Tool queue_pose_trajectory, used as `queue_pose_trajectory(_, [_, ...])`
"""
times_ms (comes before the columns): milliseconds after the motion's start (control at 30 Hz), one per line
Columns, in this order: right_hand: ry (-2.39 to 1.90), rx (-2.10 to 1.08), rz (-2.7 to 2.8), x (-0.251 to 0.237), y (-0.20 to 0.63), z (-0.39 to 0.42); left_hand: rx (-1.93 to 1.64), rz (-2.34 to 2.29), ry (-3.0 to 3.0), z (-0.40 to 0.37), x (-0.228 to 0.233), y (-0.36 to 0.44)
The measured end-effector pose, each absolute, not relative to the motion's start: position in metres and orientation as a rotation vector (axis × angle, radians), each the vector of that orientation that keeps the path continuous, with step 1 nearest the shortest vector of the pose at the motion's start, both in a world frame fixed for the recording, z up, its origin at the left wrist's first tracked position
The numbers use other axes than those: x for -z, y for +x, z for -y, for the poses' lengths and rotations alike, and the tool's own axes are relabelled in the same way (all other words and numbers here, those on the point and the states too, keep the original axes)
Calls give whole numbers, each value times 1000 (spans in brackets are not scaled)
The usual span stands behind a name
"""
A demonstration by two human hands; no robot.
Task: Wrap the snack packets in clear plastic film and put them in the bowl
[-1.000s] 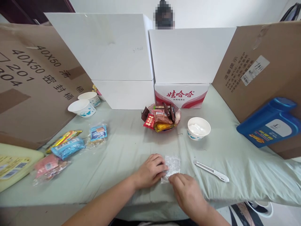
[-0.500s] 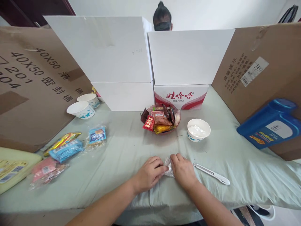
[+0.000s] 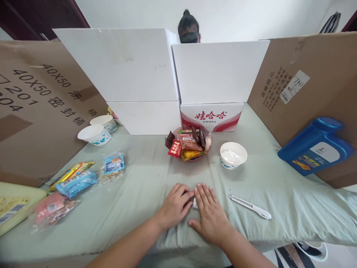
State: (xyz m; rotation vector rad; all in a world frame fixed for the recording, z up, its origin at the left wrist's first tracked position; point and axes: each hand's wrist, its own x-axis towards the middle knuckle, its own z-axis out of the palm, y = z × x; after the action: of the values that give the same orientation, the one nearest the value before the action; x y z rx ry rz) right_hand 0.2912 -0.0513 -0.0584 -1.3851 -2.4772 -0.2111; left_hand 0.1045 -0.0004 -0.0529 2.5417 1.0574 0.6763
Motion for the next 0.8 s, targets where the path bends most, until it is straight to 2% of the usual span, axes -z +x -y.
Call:
queue_pose_trajectory(133, [-1494,103,2534,75,287,53,-857,-1082,2404,-2,54,102])
queue_pose_trajectory(300, [-1519,90,2548,70,284,63,-940,-1126,2317,-4,54,100])
queue_pose_trajectory(500, [-1096,357,2619,83,283,89,-914,-1128,2312,-5,53,102])
queue_pose_trajectory(567, [-946,314,2607,82,289,90,-900,-1121,2325,-6,53,102])
queue_pose_trajectory(700, [-883,-24,2642,43,323,64,-852,-1092,2358,-6,51,102])
queue_pose_trajectory(800, [-1178,263,2373,-3,362,17,-813,-1082,2354,-6,51,102])
